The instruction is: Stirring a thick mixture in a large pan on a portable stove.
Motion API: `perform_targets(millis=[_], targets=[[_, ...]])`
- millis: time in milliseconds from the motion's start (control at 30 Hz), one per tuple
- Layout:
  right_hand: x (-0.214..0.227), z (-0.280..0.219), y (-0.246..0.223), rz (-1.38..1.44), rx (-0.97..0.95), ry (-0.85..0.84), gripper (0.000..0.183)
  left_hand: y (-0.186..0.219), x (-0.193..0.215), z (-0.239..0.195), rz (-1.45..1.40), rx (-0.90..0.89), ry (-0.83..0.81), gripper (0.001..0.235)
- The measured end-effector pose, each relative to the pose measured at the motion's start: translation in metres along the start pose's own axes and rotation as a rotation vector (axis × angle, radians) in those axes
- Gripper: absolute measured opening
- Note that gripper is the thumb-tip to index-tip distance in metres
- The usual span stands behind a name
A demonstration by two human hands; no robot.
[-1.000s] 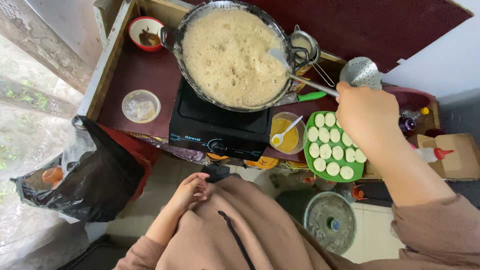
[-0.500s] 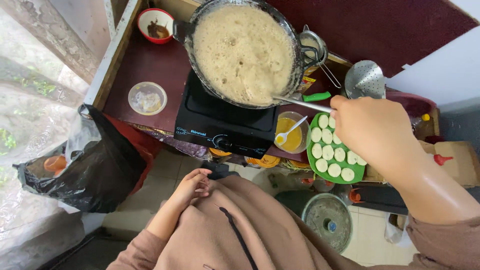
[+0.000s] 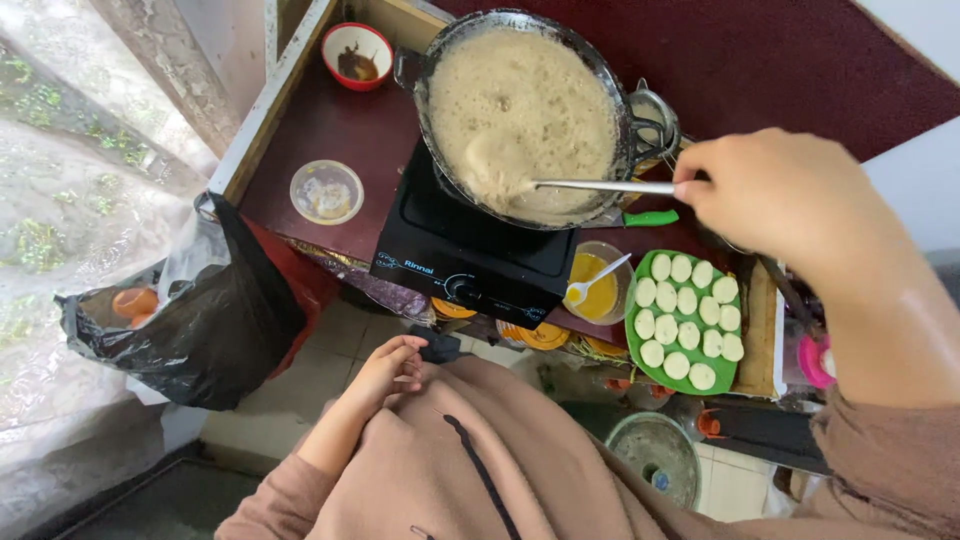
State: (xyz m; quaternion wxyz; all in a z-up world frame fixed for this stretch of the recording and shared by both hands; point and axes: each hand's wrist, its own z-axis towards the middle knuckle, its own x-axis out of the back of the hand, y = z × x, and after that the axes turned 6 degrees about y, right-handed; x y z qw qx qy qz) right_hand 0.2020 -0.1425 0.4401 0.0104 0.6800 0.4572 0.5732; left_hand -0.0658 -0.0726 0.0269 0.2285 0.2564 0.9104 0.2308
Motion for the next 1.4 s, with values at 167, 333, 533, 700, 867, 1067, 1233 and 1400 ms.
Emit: perform_targets(millis=[167, 333, 533, 700, 867, 1067, 1233, 1400], targets=[[0.002, 0.019, 0.022, 0.01, -0.026, 0.08, 0.032, 0.0, 0.003, 0.004, -0.016, -0.02, -0.007, 0.028], [-0.009, 0.052, 0.056, 0.035, -0.081, 0.15, 0.028, 0.004, 0.001, 0.008, -0.001, -0.029, 0.002, 0.029], [-0.03, 0.085, 0.096, 0.031, -0.048, 0.281, 0.024, 0.0, -0.006, 0.028, -0.031, -0.03, -0.005, 0.027], [-0.015, 0.074, 0.087, 0.054, -0.105, 0.232, 0.024, 0.016, -0.028, 0.022, -0.005, -0.025, 0.032, 0.028], [-0.013, 0.081, 0.085, 0.067, -0.023, 0.137, 0.03, 0.003, -0.046, 0.045, -0.054, -0.035, 0.038, 0.028], [-0.007, 0.095, 0.114, 0.128, -0.048, 0.075, 0.029, 0.009, -0.07, 0.039, -0.051, -0.024, 0.076, 0.026], [-0.053, 0.152, 0.193, 0.186, -0.05, 0.184, 0.028, -0.012, -0.071, 0.065, -0.118, -0.036, 0.087, 0.016], [-0.096, 0.183, 0.226, 0.207, -0.141, 0.247, 0.024, -0.031, -0.071, 0.085, -0.172, -0.05, 0.13, 0.008]])
